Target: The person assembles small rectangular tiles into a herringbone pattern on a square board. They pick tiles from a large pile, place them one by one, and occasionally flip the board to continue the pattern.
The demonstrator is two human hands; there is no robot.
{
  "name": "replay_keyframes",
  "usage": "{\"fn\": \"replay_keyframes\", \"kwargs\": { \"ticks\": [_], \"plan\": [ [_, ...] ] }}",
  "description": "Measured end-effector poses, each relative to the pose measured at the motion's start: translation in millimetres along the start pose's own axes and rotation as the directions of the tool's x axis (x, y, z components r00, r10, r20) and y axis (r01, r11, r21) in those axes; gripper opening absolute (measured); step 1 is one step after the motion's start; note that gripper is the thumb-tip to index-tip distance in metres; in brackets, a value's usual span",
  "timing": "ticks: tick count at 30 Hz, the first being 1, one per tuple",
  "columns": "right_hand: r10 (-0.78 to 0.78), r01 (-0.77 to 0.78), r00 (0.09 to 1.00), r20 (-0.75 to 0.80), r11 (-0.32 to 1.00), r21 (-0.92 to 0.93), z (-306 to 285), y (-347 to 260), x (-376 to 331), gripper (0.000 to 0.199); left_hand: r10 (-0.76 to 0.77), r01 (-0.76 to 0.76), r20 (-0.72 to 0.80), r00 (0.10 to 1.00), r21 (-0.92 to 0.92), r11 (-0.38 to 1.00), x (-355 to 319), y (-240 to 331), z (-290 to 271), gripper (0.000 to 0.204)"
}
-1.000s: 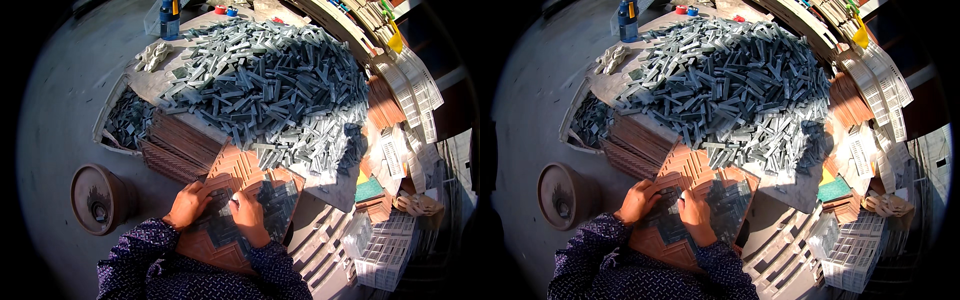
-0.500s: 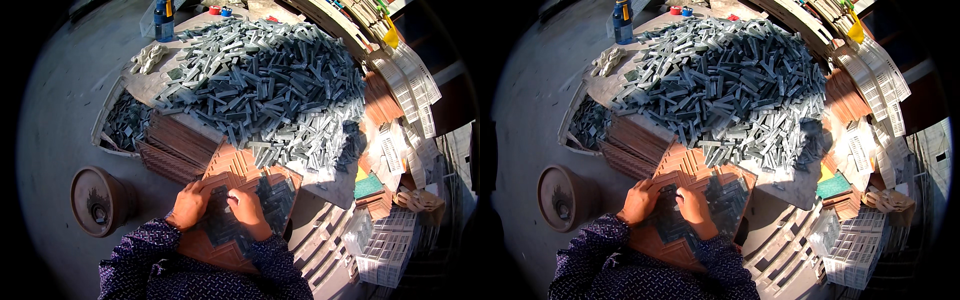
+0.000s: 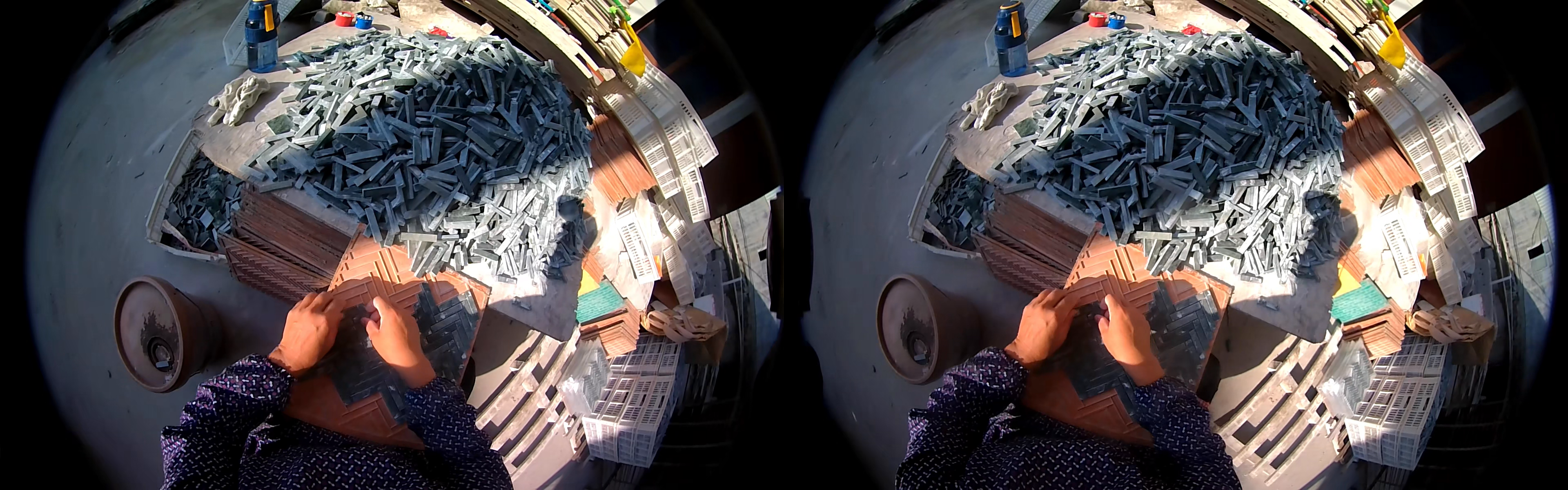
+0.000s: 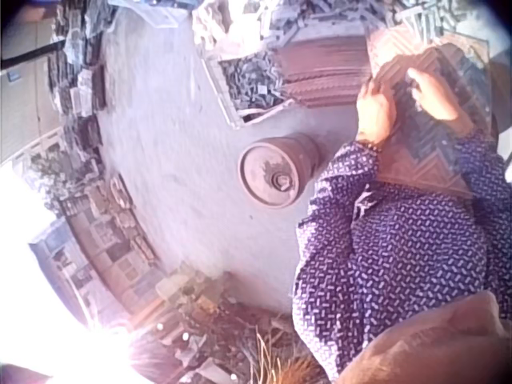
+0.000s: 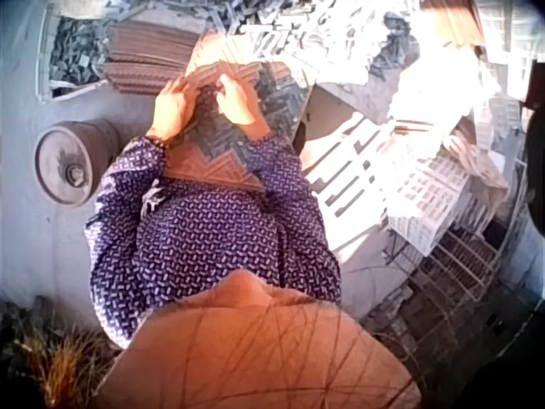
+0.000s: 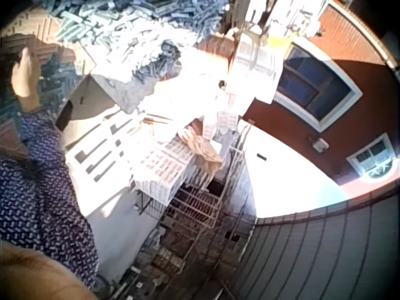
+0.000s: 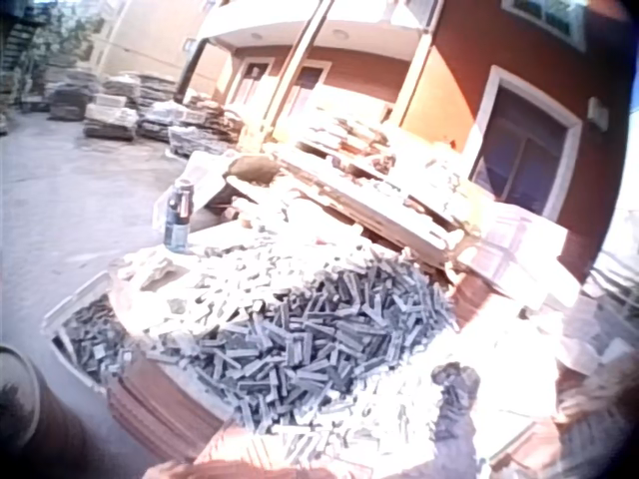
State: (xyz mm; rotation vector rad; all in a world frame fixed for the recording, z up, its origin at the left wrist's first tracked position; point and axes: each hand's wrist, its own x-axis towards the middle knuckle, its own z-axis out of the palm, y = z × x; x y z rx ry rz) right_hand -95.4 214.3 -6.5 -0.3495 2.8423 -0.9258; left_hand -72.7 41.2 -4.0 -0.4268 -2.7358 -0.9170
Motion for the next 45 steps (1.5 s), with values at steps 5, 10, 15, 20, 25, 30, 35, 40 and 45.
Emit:
{"fn": "replay_keyframes", "kwargs": {
  "ticks": [5, 10, 15, 20, 25, 30, 35, 40, 45],
  "plan": [
    [-0.013, 0.011, 1.0, -0.018, 0.995, -0.097, 4, -5, 0, 0.016, 0.14, -0.141, -0.015, 0.99, -0.076, 0.987, 3, -4, 3, 0.027],
    [0.074, -0.066, 0.997, -0.034, 0.977, 0.202, -3, 18, 2, 0.018, 0.211, -0.21, -0.004, 0.978, -0.1, 0.973, 8, 0, 4, 0.032],
    [0.017, 0.022, 0.957, -0.289, 0.991, 0.132, -39, 31, 36, 0.022, 0.318, -0.34, 0.283, 0.905, 0.033, 0.94, -15, 6, 19, 0.065],
    [-0.234, 0.146, 0.896, -0.379, 0.958, -0.245, -51, 53, 86, 0.035, 0.269, -0.304, 0.403, 0.875, 0.024, 0.952, -12, 11, 14, 0.077],
    [-0.139, 0.061, 0.947, -0.291, 0.963, -0.262, -64, 51, 90, 0.023, 0.247, -0.231, 0.187, 0.951, -0.101, 0.968, 26, 12, 6, 0.053],
    [0.015, -0.014, 0.956, -0.292, 1.0, 0.004, -43, 34, 47, 0.018, -0.025, 0.02, -0.123, 0.992, -0.041, 0.999, 100, -5, 43, 0.027],
    [0.098, -0.086, 0.978, -0.185, 0.994, 0.074, -26, 30, 8, 0.019, -0.138, 0.139, -0.045, 0.989, 0.034, 0.99, 127, -1, 73, 0.027],
    [0.078, -0.075, 0.994, -0.069, 0.996, 0.046, -5, 10, -1, 0.019, -0.247, 0.245, -0.014, 0.969, -0.095, 0.965, 105, -8, 52, 0.017],
    [-0.014, 0.031, 0.988, -0.156, 0.994, 0.109, 6, 12, -8, 0.019, -0.235, 0.254, 0.106, 0.966, -0.242, 0.936, 42, -20, 4, 0.023]
  ]
}}
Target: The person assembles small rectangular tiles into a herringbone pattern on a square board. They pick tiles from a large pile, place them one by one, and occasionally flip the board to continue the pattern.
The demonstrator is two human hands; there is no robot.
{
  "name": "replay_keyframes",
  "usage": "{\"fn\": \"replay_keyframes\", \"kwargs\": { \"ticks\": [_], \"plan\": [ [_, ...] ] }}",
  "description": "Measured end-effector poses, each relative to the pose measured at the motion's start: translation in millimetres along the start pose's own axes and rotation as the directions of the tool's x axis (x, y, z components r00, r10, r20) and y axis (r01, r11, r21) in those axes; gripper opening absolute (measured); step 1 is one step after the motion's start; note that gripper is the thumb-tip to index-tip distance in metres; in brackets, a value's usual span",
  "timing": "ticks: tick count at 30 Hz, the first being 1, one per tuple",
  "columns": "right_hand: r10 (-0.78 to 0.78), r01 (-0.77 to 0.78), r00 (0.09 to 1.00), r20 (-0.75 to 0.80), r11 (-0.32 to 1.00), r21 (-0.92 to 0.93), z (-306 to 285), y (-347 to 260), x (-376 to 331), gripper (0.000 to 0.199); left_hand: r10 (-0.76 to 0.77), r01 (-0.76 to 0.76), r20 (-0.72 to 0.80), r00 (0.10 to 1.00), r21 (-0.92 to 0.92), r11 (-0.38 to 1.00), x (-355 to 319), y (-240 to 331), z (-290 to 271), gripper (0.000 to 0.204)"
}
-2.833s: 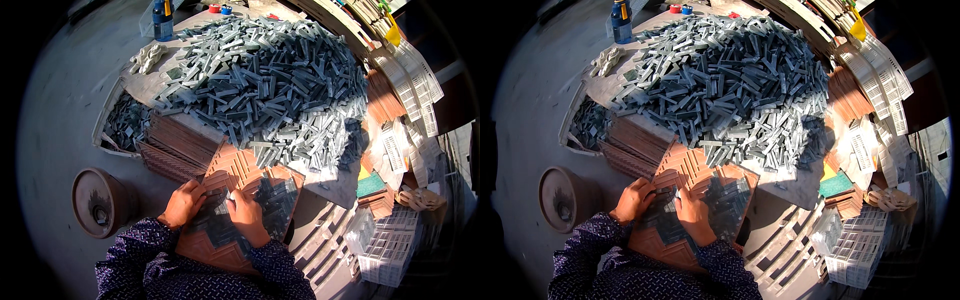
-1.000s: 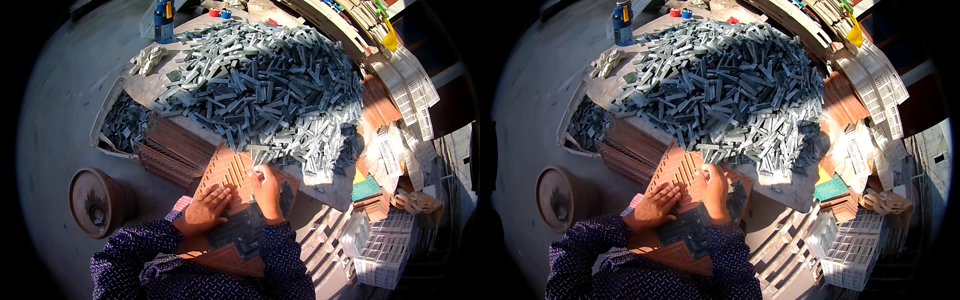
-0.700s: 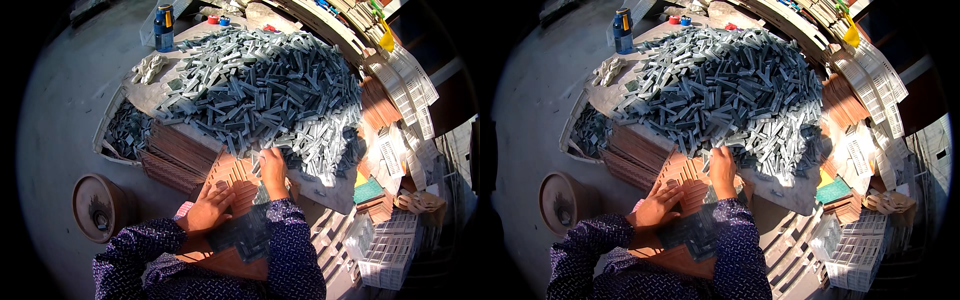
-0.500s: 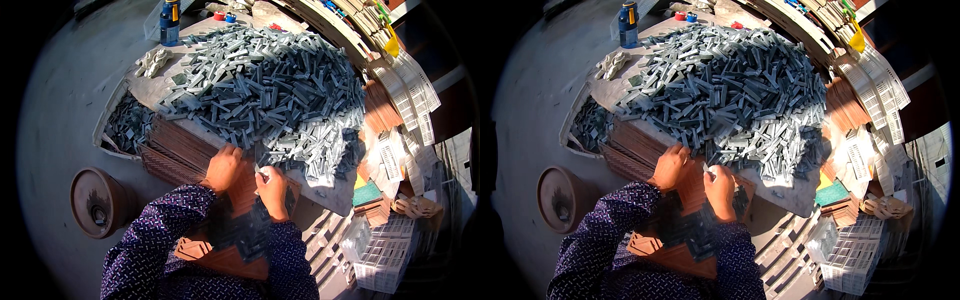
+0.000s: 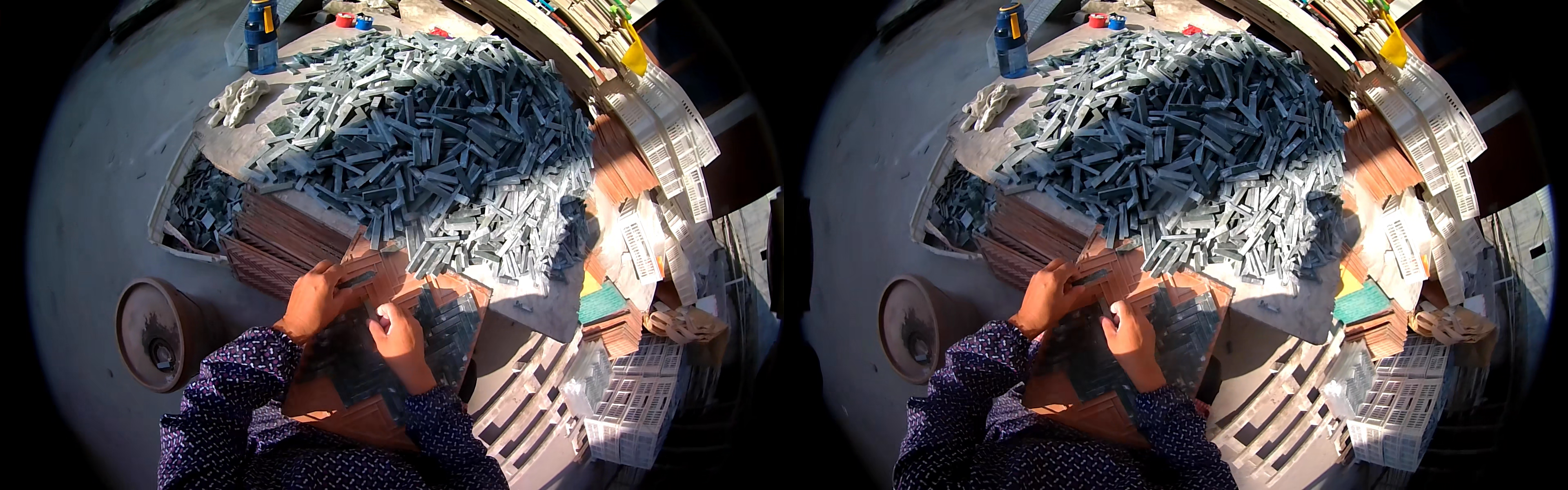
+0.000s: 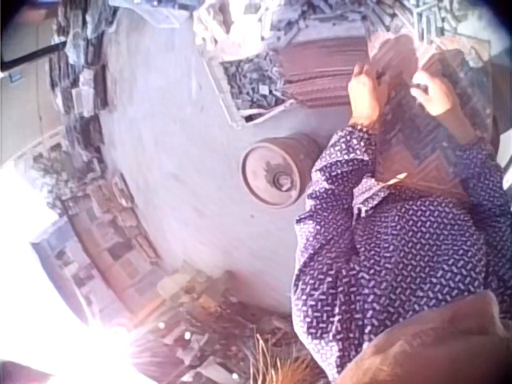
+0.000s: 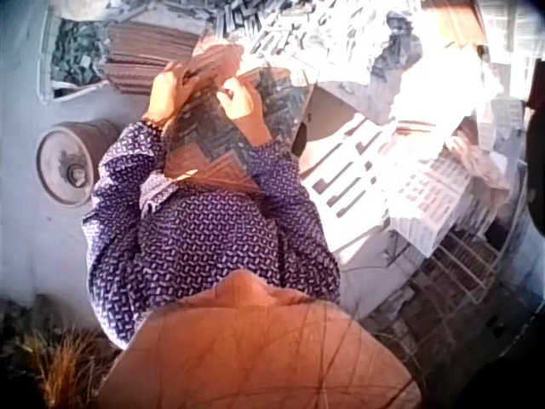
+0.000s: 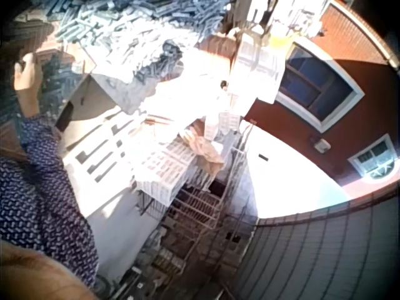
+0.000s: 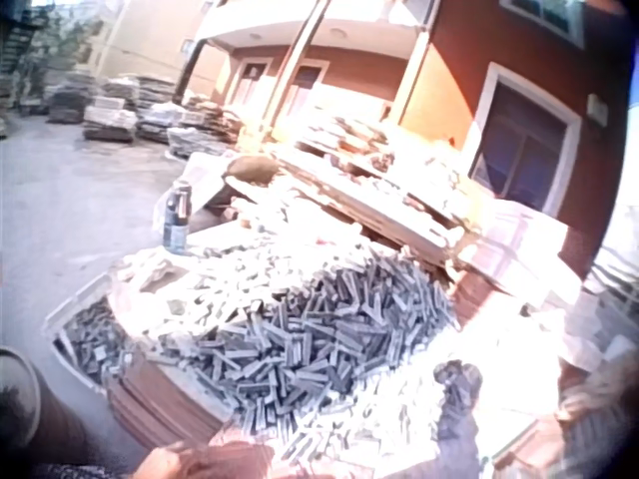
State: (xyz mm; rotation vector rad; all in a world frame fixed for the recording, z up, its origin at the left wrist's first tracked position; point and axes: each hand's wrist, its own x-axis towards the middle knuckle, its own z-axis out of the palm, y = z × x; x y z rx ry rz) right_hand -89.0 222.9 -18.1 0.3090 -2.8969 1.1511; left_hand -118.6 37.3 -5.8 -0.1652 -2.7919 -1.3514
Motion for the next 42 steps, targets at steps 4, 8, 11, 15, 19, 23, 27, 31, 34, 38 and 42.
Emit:
{"fn": "replay_keyframes", "kwargs": {
  "ticks": [4, 8, 11, 15, 19, 23, 27, 31, 34, 38, 42],
  "plan": [
    [0.072, -0.073, 0.997, 0.026, 0.997, 0.032, -1, 0, -7, 0.021, 0.02, -0.02, -0.008, 1.0, -0.068, 0.997, -40, -12, -6, 0.022],
    [0.093, -0.094, 0.995, 0.025, 0.994, 0.049, -3, -2, -5, 0.021, 0.017, -0.019, -0.019, 1.0, -0.074, 0.997, -49, -13, -3, 0.022],
    [0.135, -0.139, 0.99, 0.038, 0.983, 0.122, -1, 6, -1, 0.021, 0.03, -0.033, -0.043, 0.999, -0.076, 0.997, -47, -11, -1, 0.022],
    [0.22, -0.226, 0.974, 0.055, 0.921, 0.318, -3, 9, -3, 0.019, 0.018, -0.02, -0.03, 0.999, -0.085, 0.996, -43, -7, -3, 0.022],
    [0.1, -0.101, 0.995, 0.016, 0.974, 0.201, -14, 11, -5, 0.017, -0.007, 0.0, -0.054, 0.999, -0.139, 0.99, -46, -10, -2, 0.021],
    [0.06, -0.066, 0.997, 0.037, 0.98, 0.187, -13, 10, -4, 0.015, 0.028, -0.035, -0.074, 0.997, -0.105, 0.994, -46, -13, 2, 0.019],
    [0.064, -0.068, 0.998, 0.028, 0.98, 0.186, -11, 10, 7, 0.014, 0.045, -0.05, -0.045, 0.998, -0.111, 0.993, -43, -10, 0, 0.017],
    [-0.077, 0.062, 0.97, -0.23, 0.995, -0.073, -19, 22, 40, 0.032, 0.066, -0.071, -0.035, 0.997, -0.175, 0.982, -39, -13, -11, 0.017],
    [-0.135, 0.062, 0.96, -0.247, 0.957, -0.282, -33, 24, 67, 0.046, 0.014, -0.05, -0.218, 0.976, -0.16, 0.986, -47, -10, -14, 0.018],
    [-0.09, 0.068, 0.995, -0.042, 0.929, -0.364, -45, 41, 79, 0.043, -0.057, 0.008, -0.249, 0.967, -0.194, 0.981, -63, -24, -18, 0.019],
    [-0.032, 0.026, 0.999, -0.026, 0.979, -0.2, -59, 35, 85, 0.037, -0.15, 0.109, -0.277, 0.949, -0.158, 0.981, -69, -31, -43, 0.016]
  ]
}}
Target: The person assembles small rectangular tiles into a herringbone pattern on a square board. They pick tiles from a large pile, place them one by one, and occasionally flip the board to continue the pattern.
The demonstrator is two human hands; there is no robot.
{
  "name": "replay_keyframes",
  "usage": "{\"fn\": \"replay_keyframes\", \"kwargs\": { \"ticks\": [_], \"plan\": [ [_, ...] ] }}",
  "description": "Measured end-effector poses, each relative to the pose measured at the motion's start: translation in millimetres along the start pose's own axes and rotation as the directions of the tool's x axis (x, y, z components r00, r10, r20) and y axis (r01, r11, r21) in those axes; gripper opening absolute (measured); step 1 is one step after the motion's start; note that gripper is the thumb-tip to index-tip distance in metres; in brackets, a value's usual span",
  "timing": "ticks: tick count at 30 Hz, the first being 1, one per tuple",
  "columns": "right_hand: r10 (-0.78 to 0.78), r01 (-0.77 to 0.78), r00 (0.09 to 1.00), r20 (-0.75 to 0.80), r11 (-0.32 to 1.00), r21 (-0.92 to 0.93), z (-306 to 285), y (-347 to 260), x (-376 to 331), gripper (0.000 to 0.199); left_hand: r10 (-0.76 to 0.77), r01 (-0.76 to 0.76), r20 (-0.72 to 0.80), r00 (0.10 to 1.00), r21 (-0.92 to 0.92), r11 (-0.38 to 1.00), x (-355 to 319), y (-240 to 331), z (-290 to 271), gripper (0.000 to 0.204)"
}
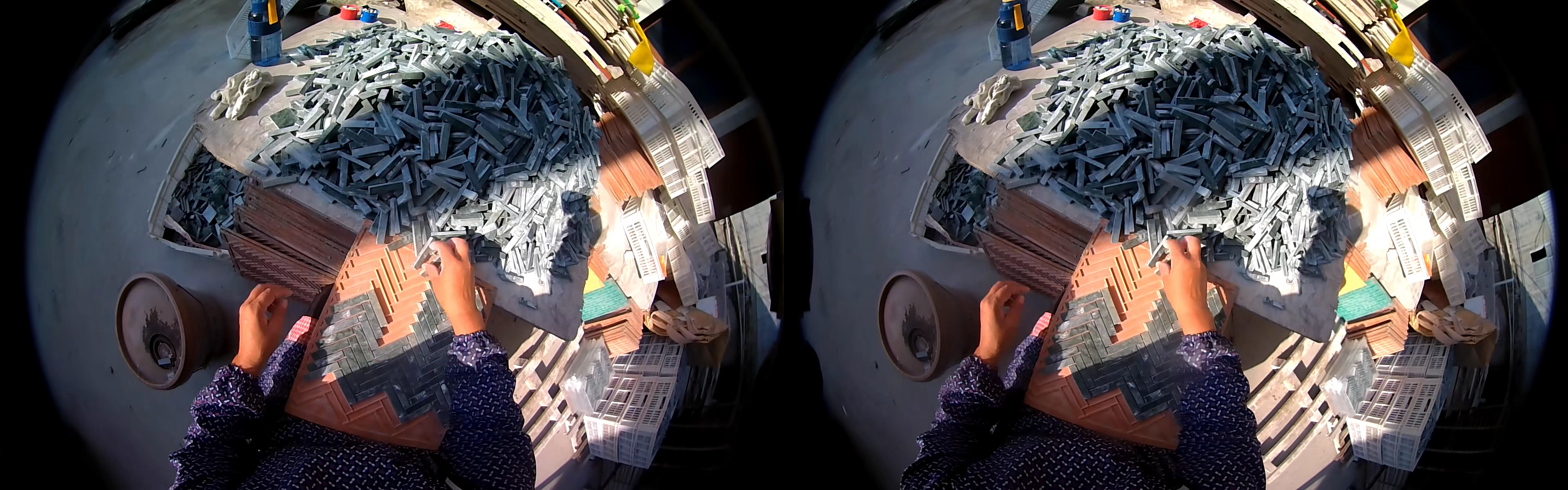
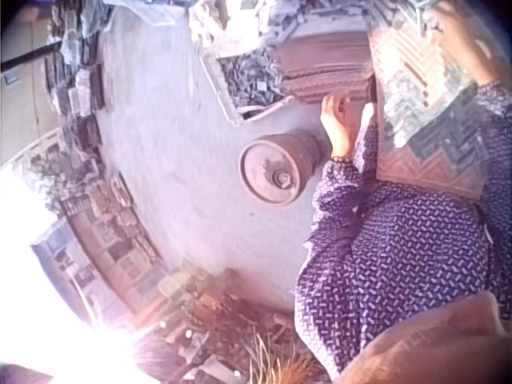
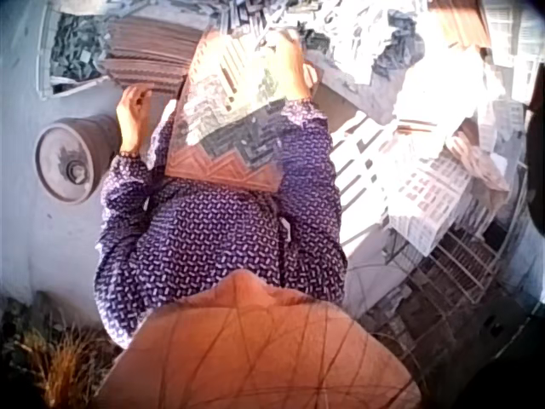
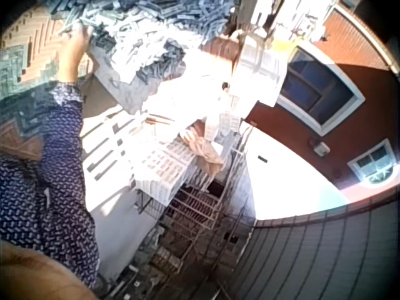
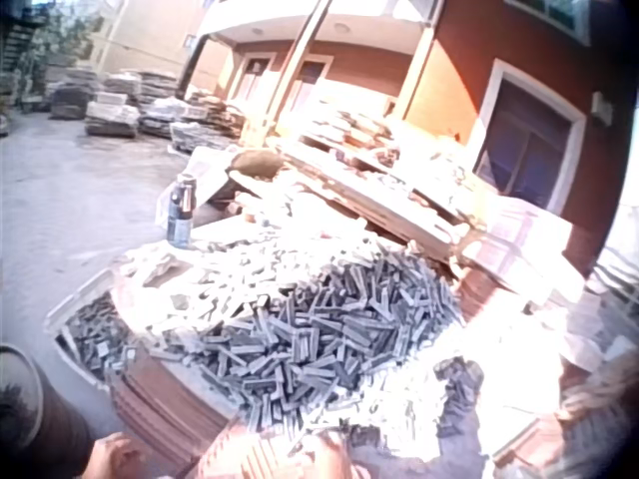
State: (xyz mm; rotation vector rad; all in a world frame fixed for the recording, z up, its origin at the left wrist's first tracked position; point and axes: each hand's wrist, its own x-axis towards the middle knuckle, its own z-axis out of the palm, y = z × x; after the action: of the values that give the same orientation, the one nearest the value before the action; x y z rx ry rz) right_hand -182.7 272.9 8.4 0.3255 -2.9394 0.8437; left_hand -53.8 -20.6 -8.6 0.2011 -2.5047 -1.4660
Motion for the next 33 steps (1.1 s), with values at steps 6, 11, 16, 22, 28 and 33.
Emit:
{"fn": "replay_keyframes", "kwargs": {
  "ticks": [6, 11, 16, 22, 28, 33],
  "plan": [
    [-0.026, 0.027, 1.0, -0.008, 0.982, 0.188, -1, 15, -14, 0.011, -0.005, 0.005, 0.001, 1.0, -0.024, 1.0, -3, 0, -4, 0.015],
    [-0.029, -0.041, 0.989, 0.143, 0.885, 0.463, -11, 0, -56, 0.005, 0.001, 0.003, 0.045, 0.999, -0.083, 0.997, -10, 9, 3, 0.014],
    [-0.036, -0.191, 0.929, 0.367, 0.805, 0.561, -21, -7, -77, 0.002, 0.03, -0.02, 0.089, 0.996, -0.113, 0.993, -9, 15, 7, 0.014],
    [-0.024, -0.142, 0.955, 0.296, 0.839, 0.526, -8, 0, -81, 0.008, 0.065, -0.055, 0.101, 0.993, -0.099, 0.994, -11, 20, 10, 0.014],
    [-0.238, 0.213, 0.959, 0.156, 0.964, 0.161, -10, -2, -80, 0.009, 0.052, -0.044, 0.102, 0.993, -0.078, 0.996, -13, 15, 10, 0.013],
    [-0.152, 0.104, 0.961, 0.231, 0.973, 0.208, -25, -10, -84, 0.01, 0.042, -0.03, 0.121, 0.992, -0.104, 0.994, -13, 19, 13, 0.012]
  ]
}}
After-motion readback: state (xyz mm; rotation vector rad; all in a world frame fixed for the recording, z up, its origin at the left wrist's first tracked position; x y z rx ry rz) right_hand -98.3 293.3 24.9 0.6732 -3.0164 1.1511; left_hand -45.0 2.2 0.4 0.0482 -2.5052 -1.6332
